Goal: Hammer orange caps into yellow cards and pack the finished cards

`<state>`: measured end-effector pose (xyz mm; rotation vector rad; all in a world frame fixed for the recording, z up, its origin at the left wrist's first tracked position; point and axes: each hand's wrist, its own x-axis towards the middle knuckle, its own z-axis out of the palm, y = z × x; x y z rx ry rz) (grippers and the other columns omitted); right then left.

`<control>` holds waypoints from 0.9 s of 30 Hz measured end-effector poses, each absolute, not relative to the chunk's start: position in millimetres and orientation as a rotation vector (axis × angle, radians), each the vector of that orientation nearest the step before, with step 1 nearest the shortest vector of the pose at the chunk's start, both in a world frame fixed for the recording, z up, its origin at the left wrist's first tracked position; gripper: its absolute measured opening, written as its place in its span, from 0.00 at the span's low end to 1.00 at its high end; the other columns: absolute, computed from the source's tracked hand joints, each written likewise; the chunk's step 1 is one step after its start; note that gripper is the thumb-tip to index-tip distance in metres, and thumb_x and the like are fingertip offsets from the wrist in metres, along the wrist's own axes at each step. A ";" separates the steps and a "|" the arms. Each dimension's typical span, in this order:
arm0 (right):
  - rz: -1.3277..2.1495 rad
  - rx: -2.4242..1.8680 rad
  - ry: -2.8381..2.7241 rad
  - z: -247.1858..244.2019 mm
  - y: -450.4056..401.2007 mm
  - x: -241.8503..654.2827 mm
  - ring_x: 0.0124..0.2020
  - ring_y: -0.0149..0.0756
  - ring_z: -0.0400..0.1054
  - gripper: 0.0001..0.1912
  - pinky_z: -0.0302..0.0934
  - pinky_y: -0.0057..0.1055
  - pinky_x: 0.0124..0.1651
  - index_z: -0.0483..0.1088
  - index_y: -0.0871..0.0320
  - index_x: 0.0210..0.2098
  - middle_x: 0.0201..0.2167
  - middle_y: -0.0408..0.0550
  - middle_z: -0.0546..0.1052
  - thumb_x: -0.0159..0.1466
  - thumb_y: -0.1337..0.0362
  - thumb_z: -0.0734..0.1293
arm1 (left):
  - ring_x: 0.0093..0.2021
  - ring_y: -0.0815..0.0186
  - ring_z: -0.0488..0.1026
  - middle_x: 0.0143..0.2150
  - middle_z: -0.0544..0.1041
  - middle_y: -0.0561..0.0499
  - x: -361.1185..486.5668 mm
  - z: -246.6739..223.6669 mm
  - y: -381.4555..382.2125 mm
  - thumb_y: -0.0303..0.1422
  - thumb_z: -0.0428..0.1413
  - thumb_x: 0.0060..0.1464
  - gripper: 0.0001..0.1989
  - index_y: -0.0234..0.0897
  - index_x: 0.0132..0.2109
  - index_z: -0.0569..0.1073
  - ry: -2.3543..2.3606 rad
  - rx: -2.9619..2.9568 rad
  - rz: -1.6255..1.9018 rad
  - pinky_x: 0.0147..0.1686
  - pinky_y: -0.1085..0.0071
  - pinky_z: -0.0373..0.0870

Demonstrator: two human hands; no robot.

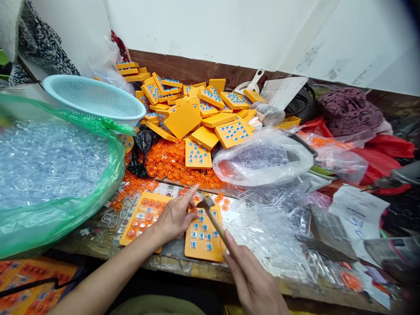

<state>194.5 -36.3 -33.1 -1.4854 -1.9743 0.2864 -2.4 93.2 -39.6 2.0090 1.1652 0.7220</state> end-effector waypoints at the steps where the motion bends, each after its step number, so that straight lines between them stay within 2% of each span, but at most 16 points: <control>1: 0.303 -1.496 -1.978 -33.3 -36.6 193.9 0.34 0.27 0.76 0.27 0.67 0.16 0.38 0.54 0.53 0.65 0.37 0.47 0.77 0.67 0.68 0.59 | 0.37 0.64 0.74 0.38 0.75 0.52 -2.3 -38.8 92.8 0.25 0.56 0.50 0.37 0.42 0.65 0.52 1.169 2.006 0.733 0.44 0.63 0.72; 6: 0.238 -1.451 -1.904 -34.0 -38.0 194.5 0.42 0.30 0.74 0.29 0.67 0.19 0.42 0.51 0.52 0.66 0.44 0.50 0.76 0.66 0.71 0.59 | 0.39 0.64 0.74 0.37 0.76 0.52 -1.0 -36.9 93.4 0.26 0.56 0.51 0.35 0.39 0.65 0.53 1.141 2.031 0.755 0.46 0.61 0.71; 11: 0.340 -1.541 -1.991 -33.3 -38.0 196.7 0.29 0.26 0.74 0.25 0.66 0.16 0.35 0.57 0.56 0.64 0.34 0.47 0.76 0.68 0.66 0.59 | 0.38 0.64 0.75 0.38 0.77 0.53 1.3 -36.2 97.2 0.25 0.57 0.49 0.36 0.42 0.64 0.55 1.184 1.997 0.713 0.45 0.62 0.72; 18: 0.229 -1.465 -1.812 -32.2 -40.5 193.3 0.42 0.34 0.74 0.29 0.69 0.23 0.40 0.53 0.50 0.65 0.43 0.50 0.77 0.66 0.71 0.60 | 0.38 0.64 0.74 0.35 0.75 0.53 5.0 -36.7 101.7 0.24 0.59 0.46 0.36 0.39 0.62 0.58 1.177 1.937 0.744 0.47 0.62 0.71; 21: 0.294 -1.477 -1.876 -36.4 -41.3 195.9 0.39 0.32 0.74 0.28 0.68 0.22 0.39 0.53 0.53 0.65 0.42 0.51 0.77 0.66 0.70 0.59 | 0.38 0.65 0.74 0.35 0.75 0.54 5.6 -41.0 104.1 0.24 0.58 0.46 0.36 0.41 0.62 0.59 1.154 1.912 0.743 0.46 0.62 0.70; 24: 0.372 -1.528 -1.915 -39.3 -41.0 197.4 0.33 0.28 0.74 0.25 0.67 0.17 0.36 0.56 0.55 0.64 0.36 0.49 0.77 0.67 0.67 0.58 | 0.36 0.66 0.74 0.33 0.75 0.55 5.3 -44.4 105.4 0.22 0.59 0.44 0.37 0.41 0.62 0.60 1.135 1.857 0.743 0.45 0.63 0.71; 27: 0.328 -1.514 -1.849 -38.1 -40.8 195.9 0.35 0.28 0.74 0.26 0.66 0.18 0.38 0.56 0.53 0.64 0.38 0.48 0.76 0.67 0.68 0.59 | 0.34 0.67 0.74 0.31 0.74 0.57 5.1 -44.9 104.8 0.21 0.60 0.42 0.38 0.42 0.61 0.61 1.132 1.781 0.749 0.43 0.66 0.72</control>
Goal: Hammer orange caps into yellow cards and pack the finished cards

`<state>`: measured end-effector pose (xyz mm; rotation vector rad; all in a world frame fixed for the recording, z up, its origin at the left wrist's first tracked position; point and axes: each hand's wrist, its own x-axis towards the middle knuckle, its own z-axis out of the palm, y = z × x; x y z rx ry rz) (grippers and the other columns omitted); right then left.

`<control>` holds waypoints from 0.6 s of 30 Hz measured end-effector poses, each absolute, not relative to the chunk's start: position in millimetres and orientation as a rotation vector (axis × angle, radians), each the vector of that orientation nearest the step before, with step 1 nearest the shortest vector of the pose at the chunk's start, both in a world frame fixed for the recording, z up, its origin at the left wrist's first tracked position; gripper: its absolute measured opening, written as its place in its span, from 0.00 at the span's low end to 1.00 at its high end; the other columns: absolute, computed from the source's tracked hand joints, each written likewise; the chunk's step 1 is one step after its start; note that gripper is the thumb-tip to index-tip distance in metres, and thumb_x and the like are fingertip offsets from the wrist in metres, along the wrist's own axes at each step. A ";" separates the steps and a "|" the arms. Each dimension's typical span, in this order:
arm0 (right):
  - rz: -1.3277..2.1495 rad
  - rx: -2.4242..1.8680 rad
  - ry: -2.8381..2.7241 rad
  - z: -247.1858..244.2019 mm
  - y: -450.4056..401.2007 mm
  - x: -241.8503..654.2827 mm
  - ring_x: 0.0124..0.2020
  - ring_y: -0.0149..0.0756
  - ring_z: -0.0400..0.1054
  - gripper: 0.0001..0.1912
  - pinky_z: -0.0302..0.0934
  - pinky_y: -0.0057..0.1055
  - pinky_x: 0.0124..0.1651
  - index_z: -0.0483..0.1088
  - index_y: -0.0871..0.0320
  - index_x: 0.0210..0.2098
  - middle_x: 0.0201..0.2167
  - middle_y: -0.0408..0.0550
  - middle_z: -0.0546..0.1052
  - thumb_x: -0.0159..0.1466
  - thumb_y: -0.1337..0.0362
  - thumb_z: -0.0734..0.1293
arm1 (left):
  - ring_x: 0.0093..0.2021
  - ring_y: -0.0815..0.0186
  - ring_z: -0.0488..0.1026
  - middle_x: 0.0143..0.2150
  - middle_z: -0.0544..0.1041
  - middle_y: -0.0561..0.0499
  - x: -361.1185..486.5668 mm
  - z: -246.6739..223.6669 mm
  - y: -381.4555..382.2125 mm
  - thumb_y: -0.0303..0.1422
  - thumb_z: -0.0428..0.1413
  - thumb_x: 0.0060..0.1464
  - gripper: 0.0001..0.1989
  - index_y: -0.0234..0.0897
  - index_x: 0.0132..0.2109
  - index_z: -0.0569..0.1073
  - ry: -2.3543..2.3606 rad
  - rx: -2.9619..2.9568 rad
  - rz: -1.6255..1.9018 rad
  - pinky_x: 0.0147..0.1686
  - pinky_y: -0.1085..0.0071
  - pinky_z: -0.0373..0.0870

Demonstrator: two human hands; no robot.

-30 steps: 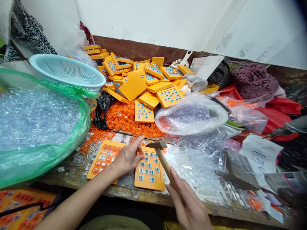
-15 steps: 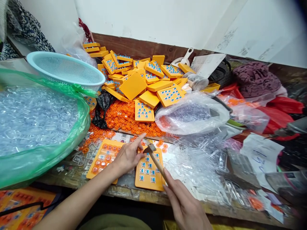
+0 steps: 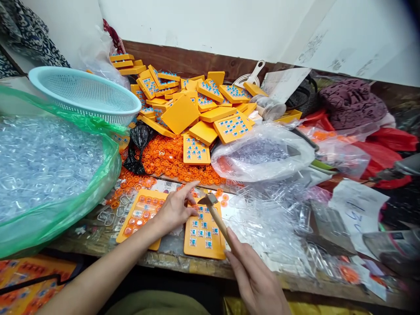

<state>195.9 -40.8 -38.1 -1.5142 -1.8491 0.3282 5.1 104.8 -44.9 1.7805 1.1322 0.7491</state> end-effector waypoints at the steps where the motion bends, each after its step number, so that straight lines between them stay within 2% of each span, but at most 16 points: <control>1: 0.298 -1.484 -1.835 -37.2 -41.0 195.2 0.37 0.28 0.74 0.27 0.66 0.19 0.40 0.55 0.52 0.64 0.40 0.49 0.76 0.67 0.70 0.59 | 0.33 0.68 0.74 0.30 0.75 0.57 5.2 -44.4 104.5 0.21 0.60 0.42 0.38 0.42 0.61 0.61 1.135 1.766 0.750 0.42 0.66 0.72; 3: 0.260 -1.460 -1.848 -35.7 -41.6 194.3 0.36 0.28 0.74 0.28 0.66 0.18 0.38 0.54 0.50 0.65 0.41 0.49 0.76 0.66 0.71 0.59 | 0.33 0.67 0.74 0.31 0.76 0.57 5.4 -43.0 104.0 0.20 0.60 0.42 0.38 0.43 0.61 0.62 1.146 1.749 0.750 0.43 0.66 0.72; 6: 0.276 -1.544 -1.914 -35.4 -42.2 194.0 0.26 0.26 0.72 0.24 0.65 0.17 0.30 0.58 0.51 0.63 0.32 0.46 0.75 0.68 0.66 0.57 | 0.34 0.66 0.75 0.32 0.77 0.55 5.9 -40.8 104.0 0.19 0.60 0.41 0.39 0.43 0.61 0.62 1.184 1.715 0.735 0.43 0.65 0.73; 8: 0.286 -1.599 -1.932 -36.0 -42.0 193.8 0.22 0.26 0.70 0.22 0.65 0.17 0.28 0.61 0.52 0.62 0.28 0.45 0.74 0.69 0.63 0.55 | 0.34 0.66 0.75 0.32 0.78 0.54 6.1 -39.5 103.6 0.19 0.61 0.41 0.40 0.42 0.62 0.62 1.203 1.692 0.727 0.42 0.65 0.73; 14: 0.314 -1.564 -1.880 -37.2 -41.2 193.0 0.25 0.25 0.72 0.23 0.65 0.16 0.32 0.58 0.54 0.63 0.33 0.47 0.76 0.68 0.64 0.56 | 0.35 0.66 0.75 0.31 0.76 0.55 7.1 -34.0 99.7 0.18 0.60 0.42 0.38 0.40 0.61 0.62 1.191 1.686 0.726 0.44 0.64 0.72; 18: 0.290 -1.579 -1.948 -37.5 -41.9 195.9 0.24 0.25 0.71 0.23 0.65 0.15 0.31 0.58 0.53 0.63 0.30 0.45 0.74 0.69 0.65 0.56 | 0.34 0.66 0.75 0.30 0.75 0.56 7.4 -32.4 99.8 0.17 0.60 0.41 0.40 0.39 0.62 0.61 1.208 1.624 0.717 0.43 0.65 0.72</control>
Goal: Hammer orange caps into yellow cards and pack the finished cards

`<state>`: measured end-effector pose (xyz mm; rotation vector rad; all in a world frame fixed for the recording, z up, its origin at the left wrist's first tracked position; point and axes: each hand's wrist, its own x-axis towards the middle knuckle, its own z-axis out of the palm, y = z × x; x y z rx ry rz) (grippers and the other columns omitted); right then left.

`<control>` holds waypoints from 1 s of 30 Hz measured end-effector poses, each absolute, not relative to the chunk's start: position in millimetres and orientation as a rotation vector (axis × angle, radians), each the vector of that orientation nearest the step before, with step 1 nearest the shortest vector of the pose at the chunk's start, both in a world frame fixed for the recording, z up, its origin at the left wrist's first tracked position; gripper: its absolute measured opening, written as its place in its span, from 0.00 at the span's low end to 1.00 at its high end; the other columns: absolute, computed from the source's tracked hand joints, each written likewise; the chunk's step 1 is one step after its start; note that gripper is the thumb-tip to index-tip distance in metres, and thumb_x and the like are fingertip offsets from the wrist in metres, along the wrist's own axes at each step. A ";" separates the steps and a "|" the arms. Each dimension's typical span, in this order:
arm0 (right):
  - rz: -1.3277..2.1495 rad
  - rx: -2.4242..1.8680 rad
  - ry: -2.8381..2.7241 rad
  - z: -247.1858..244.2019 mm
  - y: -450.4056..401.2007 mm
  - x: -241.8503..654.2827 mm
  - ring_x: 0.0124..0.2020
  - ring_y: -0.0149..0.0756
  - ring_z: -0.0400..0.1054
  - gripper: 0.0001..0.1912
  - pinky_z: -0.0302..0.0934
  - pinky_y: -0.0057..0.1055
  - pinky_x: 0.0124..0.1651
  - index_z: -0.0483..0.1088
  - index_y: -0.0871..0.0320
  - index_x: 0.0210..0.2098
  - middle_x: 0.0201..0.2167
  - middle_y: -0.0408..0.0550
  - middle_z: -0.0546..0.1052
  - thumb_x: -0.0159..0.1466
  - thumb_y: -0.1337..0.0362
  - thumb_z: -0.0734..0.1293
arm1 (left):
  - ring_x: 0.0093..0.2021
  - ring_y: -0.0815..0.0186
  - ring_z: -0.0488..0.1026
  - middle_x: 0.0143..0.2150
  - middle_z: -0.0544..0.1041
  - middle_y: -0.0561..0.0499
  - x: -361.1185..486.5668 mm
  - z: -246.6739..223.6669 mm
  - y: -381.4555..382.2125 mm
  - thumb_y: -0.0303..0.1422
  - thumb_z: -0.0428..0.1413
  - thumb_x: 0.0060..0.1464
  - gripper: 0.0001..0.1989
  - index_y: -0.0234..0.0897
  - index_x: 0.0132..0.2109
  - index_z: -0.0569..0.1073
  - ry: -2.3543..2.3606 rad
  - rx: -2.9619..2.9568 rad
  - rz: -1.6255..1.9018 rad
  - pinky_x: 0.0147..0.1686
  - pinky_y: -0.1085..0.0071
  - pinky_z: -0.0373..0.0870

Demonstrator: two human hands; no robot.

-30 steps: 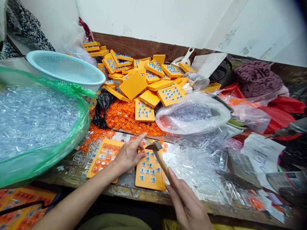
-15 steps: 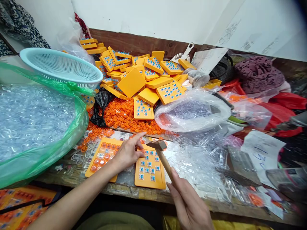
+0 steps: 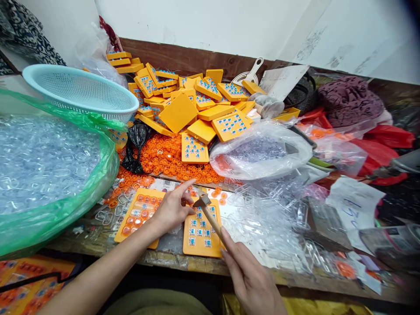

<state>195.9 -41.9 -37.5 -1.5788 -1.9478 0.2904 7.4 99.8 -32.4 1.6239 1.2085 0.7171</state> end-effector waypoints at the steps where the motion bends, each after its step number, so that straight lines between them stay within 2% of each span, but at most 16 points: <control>1: 0.293 -1.586 -1.983 -37.6 -42.1 196.7 0.24 0.25 0.71 0.24 0.65 0.16 0.31 0.57 0.53 0.64 0.29 0.44 0.74 0.69 0.65 0.56 | 0.35 0.66 0.75 0.31 0.76 0.55 7.1 -32.7 99.9 0.18 0.60 0.41 0.40 0.39 0.62 0.60 1.210 1.616 0.718 0.43 0.65 0.72; 4: 0.302 -1.592 -2.043 -37.0 -42.0 198.0 0.23 0.26 0.70 0.25 0.66 0.17 0.32 0.55 0.55 0.65 0.29 0.46 0.73 0.69 0.65 0.56 | 0.37 0.65 0.75 0.34 0.77 0.54 6.4 -33.8 98.7 0.20 0.60 0.42 0.40 0.40 0.62 0.60 1.195 1.628 0.748 0.44 0.63 0.72; 8: 0.317 -1.623 -1.987 -32.7 -39.9 196.4 0.23 0.26 0.70 0.24 0.66 0.18 0.32 0.57 0.54 0.64 0.29 0.46 0.74 0.69 0.65 0.56 | 0.38 0.65 0.75 0.35 0.77 0.52 7.1 -33.7 95.4 0.21 0.60 0.43 0.38 0.38 0.63 0.59 1.174 1.613 0.790 0.46 0.63 0.72; 13: 0.285 -1.494 -1.908 -28.4 -38.5 195.2 0.32 0.28 0.74 0.26 0.66 0.17 0.35 0.54 0.53 0.65 0.36 0.48 0.76 0.68 0.69 0.58 | 0.37 0.64 0.75 0.33 0.78 0.53 7.5 -35.0 95.9 0.21 0.60 0.44 0.38 0.38 0.63 0.60 1.211 1.621 0.785 0.46 0.62 0.71; 19: 0.347 -1.664 -1.969 -30.2 -39.0 192.1 0.23 0.27 0.72 0.23 0.67 0.18 0.30 0.58 0.54 0.63 0.27 0.46 0.75 0.70 0.62 0.54 | 0.40 0.63 0.75 0.31 0.79 0.52 10.6 -39.5 95.8 0.20 0.60 0.42 0.39 0.35 0.63 0.60 1.203 1.584 0.786 0.48 0.63 0.71; 21: 0.386 -1.670 -1.930 -32.9 -39.0 193.2 0.28 0.29 0.75 0.23 0.68 0.18 0.33 0.60 0.54 0.62 0.31 0.47 0.77 0.69 0.61 0.55 | 0.39 0.63 0.76 0.32 0.79 0.52 10.6 -38.8 95.7 0.21 0.60 0.43 0.39 0.35 0.63 0.59 1.197 1.566 0.776 0.46 0.64 0.71; 24: 0.413 -1.686 -1.764 -38.6 -39.6 198.2 0.45 0.35 0.75 0.23 0.68 0.23 0.44 0.63 0.56 0.60 0.47 0.51 0.77 0.67 0.60 0.59 | 0.38 0.63 0.76 0.37 0.79 0.49 2.3 -32.8 101.5 0.23 0.63 0.40 0.41 0.36 0.63 0.60 1.238 1.624 0.724 0.44 0.65 0.72; 25: 0.420 -1.704 -1.683 -40.4 -40.1 200.1 0.50 0.38 0.72 0.23 0.67 0.25 0.49 0.64 0.57 0.60 0.52 0.51 0.75 0.66 0.59 0.60 | 0.40 0.62 0.76 0.40 0.79 0.47 -2.9 -29.4 105.6 0.25 0.63 0.41 0.38 0.36 0.61 0.63 1.278 1.691 0.707 0.45 0.65 0.72; 27: 0.447 -1.750 -1.499 -42.6 -40.9 202.7 0.55 0.42 0.67 0.24 0.64 0.31 0.55 0.66 0.58 0.58 0.56 0.51 0.71 0.65 0.57 0.62 | 0.45 0.61 0.74 0.46 0.78 0.45 -14.2 -21.6 116.8 0.28 0.60 0.46 0.27 0.36 0.56 0.70 1.404 1.892 0.620 0.48 0.64 0.69; 30: 0.507 -1.769 -1.275 -42.8 -41.4 202.0 0.52 0.46 0.70 0.25 0.68 0.35 0.51 0.67 0.57 0.57 0.53 0.50 0.74 0.63 0.54 0.63 | 0.44 0.57 0.75 0.43 0.80 0.43 -24.9 -13.3 135.4 0.28 0.56 0.50 0.12 0.35 0.43 0.78 1.552 2.103 0.375 0.45 0.63 0.69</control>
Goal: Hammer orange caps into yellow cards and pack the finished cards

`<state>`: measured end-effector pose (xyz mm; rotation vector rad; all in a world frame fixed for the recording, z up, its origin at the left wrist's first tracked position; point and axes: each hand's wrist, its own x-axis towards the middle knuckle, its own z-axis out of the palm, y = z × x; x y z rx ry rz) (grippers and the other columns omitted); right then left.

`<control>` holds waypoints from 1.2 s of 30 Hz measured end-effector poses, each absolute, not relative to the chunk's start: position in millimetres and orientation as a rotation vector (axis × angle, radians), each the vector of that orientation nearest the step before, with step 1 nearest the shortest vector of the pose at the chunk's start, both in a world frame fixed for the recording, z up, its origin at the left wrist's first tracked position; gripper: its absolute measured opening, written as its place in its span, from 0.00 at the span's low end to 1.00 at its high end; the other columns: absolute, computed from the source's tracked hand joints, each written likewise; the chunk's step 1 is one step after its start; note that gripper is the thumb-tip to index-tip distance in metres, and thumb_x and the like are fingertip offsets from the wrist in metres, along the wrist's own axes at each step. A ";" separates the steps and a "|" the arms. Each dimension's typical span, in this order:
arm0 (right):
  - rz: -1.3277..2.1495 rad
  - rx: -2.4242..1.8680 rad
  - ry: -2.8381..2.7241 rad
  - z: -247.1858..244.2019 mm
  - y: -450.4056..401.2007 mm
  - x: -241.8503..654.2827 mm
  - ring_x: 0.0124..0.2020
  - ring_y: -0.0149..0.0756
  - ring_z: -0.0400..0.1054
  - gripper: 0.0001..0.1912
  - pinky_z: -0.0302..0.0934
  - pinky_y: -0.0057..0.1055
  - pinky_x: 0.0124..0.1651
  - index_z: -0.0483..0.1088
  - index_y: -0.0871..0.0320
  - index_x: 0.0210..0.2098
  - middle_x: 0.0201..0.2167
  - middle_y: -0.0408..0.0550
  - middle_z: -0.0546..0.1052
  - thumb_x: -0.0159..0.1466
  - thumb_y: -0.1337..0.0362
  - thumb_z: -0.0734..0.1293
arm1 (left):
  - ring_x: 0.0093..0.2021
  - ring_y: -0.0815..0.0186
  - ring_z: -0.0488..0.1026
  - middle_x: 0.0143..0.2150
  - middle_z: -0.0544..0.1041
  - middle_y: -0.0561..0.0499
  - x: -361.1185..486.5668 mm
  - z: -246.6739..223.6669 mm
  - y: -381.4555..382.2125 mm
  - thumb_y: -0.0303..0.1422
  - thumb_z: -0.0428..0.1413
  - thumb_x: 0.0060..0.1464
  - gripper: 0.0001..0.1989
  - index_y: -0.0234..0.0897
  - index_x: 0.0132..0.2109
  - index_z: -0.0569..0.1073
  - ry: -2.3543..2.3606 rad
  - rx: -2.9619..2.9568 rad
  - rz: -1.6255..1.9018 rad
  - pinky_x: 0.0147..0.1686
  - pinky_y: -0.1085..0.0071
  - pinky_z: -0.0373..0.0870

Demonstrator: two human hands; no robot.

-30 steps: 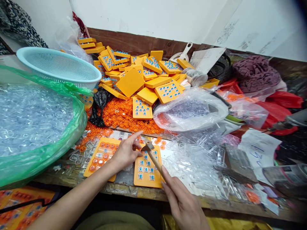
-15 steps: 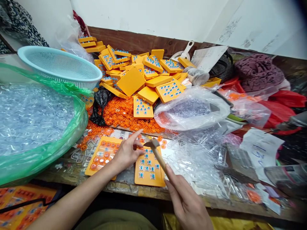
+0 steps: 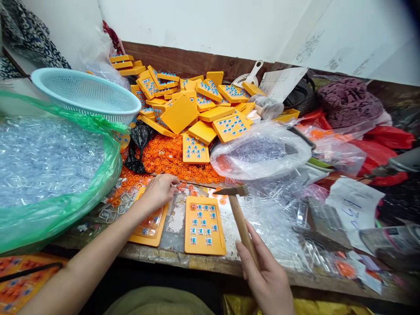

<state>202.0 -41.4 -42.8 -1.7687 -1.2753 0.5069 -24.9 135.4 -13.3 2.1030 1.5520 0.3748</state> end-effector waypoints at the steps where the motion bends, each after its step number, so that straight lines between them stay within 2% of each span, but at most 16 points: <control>1: 0.538 -1.755 -1.242 -42.7 -41.3 200.6 0.50 0.46 0.72 0.25 0.71 0.35 0.46 0.68 0.57 0.57 0.51 0.49 0.75 0.62 0.54 0.64 | 0.41 0.56 0.76 0.39 0.81 0.43 -25.3 -12.5 140.8 0.28 0.57 0.48 0.10 0.35 0.40 0.79 1.558 2.122 0.307 0.43 0.63 0.69; 3: 0.592 -1.721 -1.211 -43.3 -41.3 196.8 0.44 0.46 0.75 0.25 0.74 0.34 0.37 0.68 0.56 0.56 0.48 0.49 0.77 0.61 0.55 0.65 | 0.37 0.56 0.77 0.34 0.81 0.44 -22.4 -14.0 149.2 0.28 0.60 0.46 0.08 0.36 0.36 0.80 1.528 2.135 0.257 0.39 0.64 0.70; 6: 0.610 -1.691 -1.176 -47.9 -43.3 191.4 0.43 0.45 0.75 0.23 0.74 0.33 0.34 0.70 0.55 0.54 0.49 0.49 0.77 0.61 0.56 0.66 | 0.40 0.57 0.76 0.36 0.81 0.45 -15.5 -18.6 154.1 0.29 0.59 0.48 0.07 0.36 0.35 0.80 1.462 2.181 0.259 0.42 0.65 0.69; 9: 0.592 -1.693 -1.191 -54.5 -47.5 191.5 0.48 0.46 0.73 0.23 0.74 0.35 0.40 0.69 0.55 0.55 0.51 0.48 0.75 0.61 0.56 0.65 | 0.41 0.58 0.76 0.37 0.80 0.46 -11.4 -18.1 147.5 0.27 0.57 0.49 0.07 0.36 0.36 0.79 1.398 2.227 0.276 0.44 0.65 0.68; 14: 0.468 -1.708 -1.468 -54.1 -49.0 201.8 0.52 0.43 0.70 0.22 0.67 0.34 0.53 0.67 0.58 0.57 0.55 0.49 0.72 0.64 0.60 0.63 | 0.41 0.62 0.74 0.41 0.78 0.46 2.6 -11.9 116.5 0.28 0.55 0.50 0.15 0.35 0.47 0.72 1.197 2.185 0.579 0.43 0.66 0.69; 19: 0.324 -1.573 -1.687 -40.4 -43.6 204.1 0.51 0.37 0.71 0.23 0.68 0.25 0.49 0.63 0.55 0.60 0.54 0.48 0.73 0.65 0.67 0.62 | 0.39 0.59 0.74 0.37 0.77 0.47 20.7 -17.9 98.6 0.27 0.55 0.50 0.18 0.36 0.50 0.69 1.171 2.193 0.573 0.41 0.61 0.70; 21: 0.268 -1.526 -1.721 -37.1 -43.0 202.7 0.46 0.34 0.74 0.25 0.68 0.22 0.45 0.61 0.53 0.61 0.49 0.49 0.76 0.65 0.68 0.62 | 0.38 0.59 0.74 0.37 0.77 0.47 22.4 -21.1 98.3 0.26 0.56 0.49 0.19 0.36 0.50 0.68 1.212 2.146 0.570 0.40 0.61 0.70; 23: 0.270 -1.537 -1.776 -36.4 -43.3 201.1 0.37 0.30 0.75 0.24 0.68 0.19 0.39 0.61 0.53 0.62 0.39 0.48 0.78 0.66 0.67 0.61 | 0.38 0.60 0.75 0.36 0.77 0.48 21.8 -24.5 98.6 0.26 0.57 0.48 0.21 0.36 0.51 0.67 1.214 2.075 0.590 0.40 0.62 0.71; 25: 0.303 -1.595 -1.832 -37.6 -43.7 200.3 0.27 0.27 0.73 0.23 0.67 0.17 0.33 0.61 0.54 0.62 0.29 0.45 0.76 0.67 0.65 0.59 | 0.37 0.61 0.75 0.36 0.78 0.50 20.4 -29.0 98.0 0.27 0.58 0.48 0.23 0.37 0.52 0.66 1.205 2.020 0.628 0.40 0.63 0.71; 27: 0.328 -1.641 -1.856 -40.0 -43.8 200.8 0.23 0.26 0.70 0.22 0.66 0.17 0.30 0.61 0.54 0.62 0.25 0.44 0.73 0.68 0.63 0.57 | 0.37 0.61 0.76 0.36 0.78 0.50 18.5 -33.7 97.4 0.28 0.58 0.48 0.25 0.37 0.54 0.66 1.194 1.987 0.683 0.41 0.63 0.71; 29: 0.351 -1.655 -1.838 -42.5 -43.6 202.8 0.26 0.27 0.73 0.23 0.67 0.17 0.32 0.61 0.53 0.61 0.30 0.46 0.77 0.68 0.62 0.58 | 0.37 0.62 0.76 0.36 0.79 0.50 15.4 -36.6 99.4 0.29 0.59 0.47 0.28 0.37 0.56 0.65 1.172 1.948 0.714 0.42 0.63 0.72; 31: 0.394 -1.657 -1.795 -44.4 -43.6 205.3 0.37 0.31 0.76 0.22 0.69 0.19 0.38 0.63 0.53 0.60 0.41 0.49 0.79 0.67 0.62 0.59 | 0.36 0.63 0.77 0.37 0.79 0.48 10.9 -36.1 106.3 0.30 0.60 0.46 0.28 0.36 0.56 0.67 1.168 1.861 0.707 0.41 0.65 0.73; 33: 0.439 -1.687 -1.695 -45.8 -43.9 206.8 0.47 0.37 0.74 0.21 0.69 0.24 0.45 0.66 0.54 0.58 0.50 0.49 0.76 0.65 0.61 0.61 | 0.37 0.63 0.77 0.38 0.80 0.46 6.5 -33.2 117.9 0.31 0.59 0.48 0.21 0.34 0.51 0.72 1.201 1.822 0.677 0.40 0.66 0.73; 35: 0.473 -1.728 -1.533 -47.0 -44.2 206.1 0.49 0.42 0.72 0.22 0.70 0.29 0.47 0.68 0.55 0.57 0.50 0.48 0.76 0.65 0.59 0.62 | 0.39 0.64 0.77 0.41 0.81 0.46 5.0 -30.0 131.0 0.29 0.54 0.51 0.12 0.34 0.43 0.76 1.239 1.919 0.608 0.42 0.67 0.72; 36: 0.491 -1.744 -1.444 -47.8 -44.3 205.0 0.48 0.43 0.73 0.22 0.71 0.31 0.45 0.68 0.55 0.57 0.48 0.48 0.78 0.64 0.58 0.63 | 0.40 0.63 0.77 0.41 0.81 0.46 5.9 -28.8 137.0 0.27 0.53 0.52 0.11 0.35 0.40 0.78 1.242 1.995 0.558 0.42 0.68 0.72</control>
